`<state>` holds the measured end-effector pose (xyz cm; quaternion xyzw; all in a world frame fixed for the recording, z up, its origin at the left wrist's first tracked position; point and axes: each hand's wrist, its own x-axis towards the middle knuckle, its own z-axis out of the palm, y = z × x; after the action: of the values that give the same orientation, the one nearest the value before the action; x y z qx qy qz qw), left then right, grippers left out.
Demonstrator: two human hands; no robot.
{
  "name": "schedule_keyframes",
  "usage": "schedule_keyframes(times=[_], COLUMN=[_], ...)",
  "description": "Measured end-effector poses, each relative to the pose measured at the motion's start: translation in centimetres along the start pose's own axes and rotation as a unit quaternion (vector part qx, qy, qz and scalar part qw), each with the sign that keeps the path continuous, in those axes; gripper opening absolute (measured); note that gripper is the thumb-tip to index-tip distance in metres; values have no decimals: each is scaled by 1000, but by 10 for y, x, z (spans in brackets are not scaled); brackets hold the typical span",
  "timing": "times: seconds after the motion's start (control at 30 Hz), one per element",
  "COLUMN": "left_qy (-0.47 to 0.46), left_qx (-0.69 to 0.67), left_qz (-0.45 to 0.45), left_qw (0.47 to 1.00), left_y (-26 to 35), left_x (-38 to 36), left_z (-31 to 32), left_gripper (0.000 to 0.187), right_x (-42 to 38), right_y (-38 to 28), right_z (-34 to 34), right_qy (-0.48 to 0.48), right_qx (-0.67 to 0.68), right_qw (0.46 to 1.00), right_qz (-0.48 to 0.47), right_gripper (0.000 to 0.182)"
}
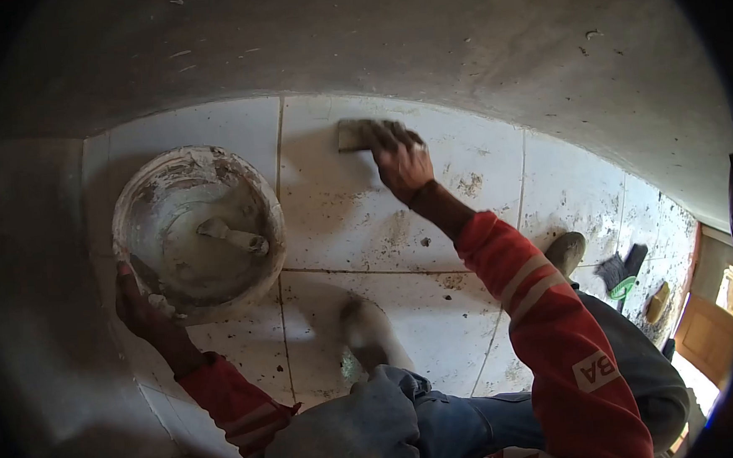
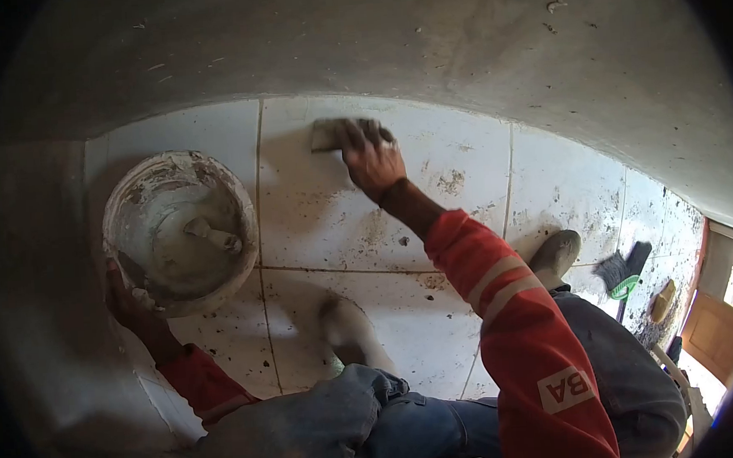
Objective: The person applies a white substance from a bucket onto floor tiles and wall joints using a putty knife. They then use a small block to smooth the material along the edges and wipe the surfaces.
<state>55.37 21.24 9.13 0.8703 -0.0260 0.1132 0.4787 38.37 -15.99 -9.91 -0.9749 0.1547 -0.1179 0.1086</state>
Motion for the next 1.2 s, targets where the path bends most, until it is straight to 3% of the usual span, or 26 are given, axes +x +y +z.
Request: schedule_keyframes(times=[0.03,0.1,0.2,0.23,0.3,0.4,0.5,0.63,0.67,0.7,0.93,1.03,1.1,1.13,1.17,1.2], left_qy=[2,34,1,0,19,-8,-7,-3,-3,-5,1,-13,-62,-62,-45,-27], left_qx=[-1,-88,-149,-148,10,-48,19,-12,-11,-6,-18,-29,86,81,11,-58], left_qz=[1,-92,-137,-137,-28,-48,8,-51,-27,-5,-66,-46,176,178,81,-20], left_qw=[1000,991,979,979,999,998,1000,999,1000,1000,998,998,979,979,996,998], left_y=[3,7,15,10,-4,-11,-33,-7,-15,-21,-22,-35,-60,-54,-47,-40], left_x=[1,-1,-3,-2,0,3,4,0,2,1,-1,0,2,3,4,2], left_z=[2,8,9,8,1,-2,-10,-2,-4,-7,-7,-14,-25,-20,-15,-12], left_gripper=[45,45,45,45,44,41,38,37,37,38,39,40,40,40,41,41], right_x=[-11,-18,11,21,15,-17,3,18,21,23,43,45,29,21,11,7], right_y=[-5,0,13,10,0,-17,4,-8,-6,2,38,38,36,29,24,17], right_z=[8,15,9,6,15,7,10,-13,-18,-14,-32,-28,-18,-22,-29,-39], right_qy=[11,-10,-9,34,41,-27,22,4,-56,87,48,-14,-56,-116,-57,-73], right_qx=[-59,-47,-13,4,-58,-59,-11,40,62,45,24,6,-69,-3,37,66], right_qw=[998,998,1000,999,997,997,998,999,993,992,995,992,992,988,998,995], right_qz=[-18,-29,-6,2,-14,-43,-57,10,89,83,86,122,92,104,10,22], right_gripper=[49,53,53,56,55,53,45,34,32,32,34,28,28,29,32,33])
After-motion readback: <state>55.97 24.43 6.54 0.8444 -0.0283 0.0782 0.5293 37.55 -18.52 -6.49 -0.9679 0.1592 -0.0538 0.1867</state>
